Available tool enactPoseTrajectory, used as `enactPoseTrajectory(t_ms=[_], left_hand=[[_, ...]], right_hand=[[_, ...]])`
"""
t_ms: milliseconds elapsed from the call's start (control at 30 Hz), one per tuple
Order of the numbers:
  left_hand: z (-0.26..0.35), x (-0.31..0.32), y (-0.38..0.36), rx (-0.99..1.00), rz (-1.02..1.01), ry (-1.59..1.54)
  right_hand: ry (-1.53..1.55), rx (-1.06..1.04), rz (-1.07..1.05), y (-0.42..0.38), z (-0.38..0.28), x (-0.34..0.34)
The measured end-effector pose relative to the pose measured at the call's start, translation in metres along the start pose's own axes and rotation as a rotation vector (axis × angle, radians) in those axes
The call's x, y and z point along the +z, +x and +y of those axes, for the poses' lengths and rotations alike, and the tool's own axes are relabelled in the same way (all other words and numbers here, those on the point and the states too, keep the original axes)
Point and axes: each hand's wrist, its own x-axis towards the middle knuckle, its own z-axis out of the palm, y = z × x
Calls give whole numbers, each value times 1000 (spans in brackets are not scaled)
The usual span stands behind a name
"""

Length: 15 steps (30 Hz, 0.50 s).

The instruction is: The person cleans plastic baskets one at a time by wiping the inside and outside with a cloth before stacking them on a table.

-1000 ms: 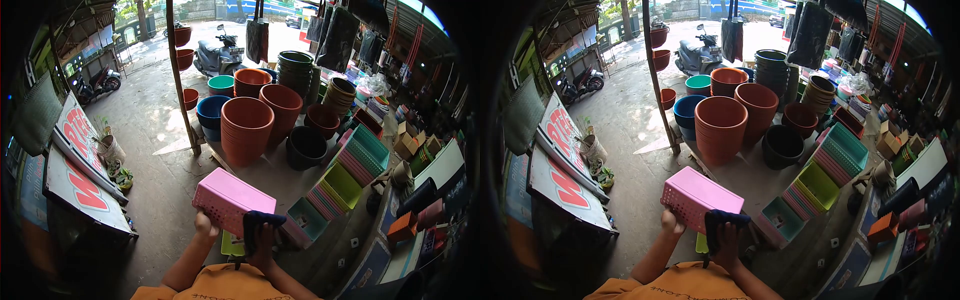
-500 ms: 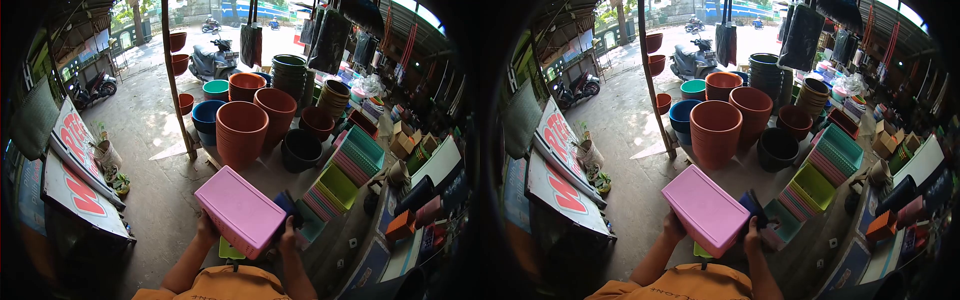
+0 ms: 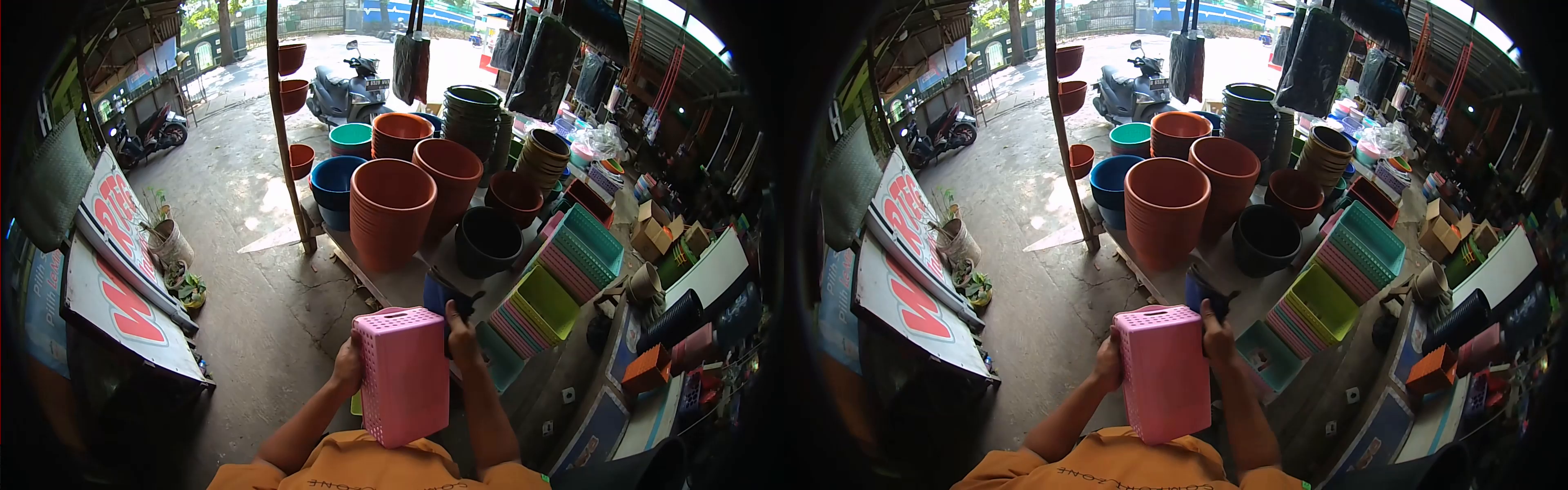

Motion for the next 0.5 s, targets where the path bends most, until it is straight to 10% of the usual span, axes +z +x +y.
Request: enactPoseTrajectory(t_ms=[33,100,167,367,500], left_hand=[[-6,1,2,78,-16,-42],[-5,4,2,155,-33,-84],[4,10,-2,185,-36,-146],[17,0,-2,223,33,-237],[35,-3,-7,258,-35,-199]], right_hand=[[-327,-353,57,6,11,6],[-169,-282,-36,-1,-13,24],[-882,-715,27,-23,-40,41],[-856,-800,-317,-67,-18,67],[-771,-484,-105,-62,14,56]])
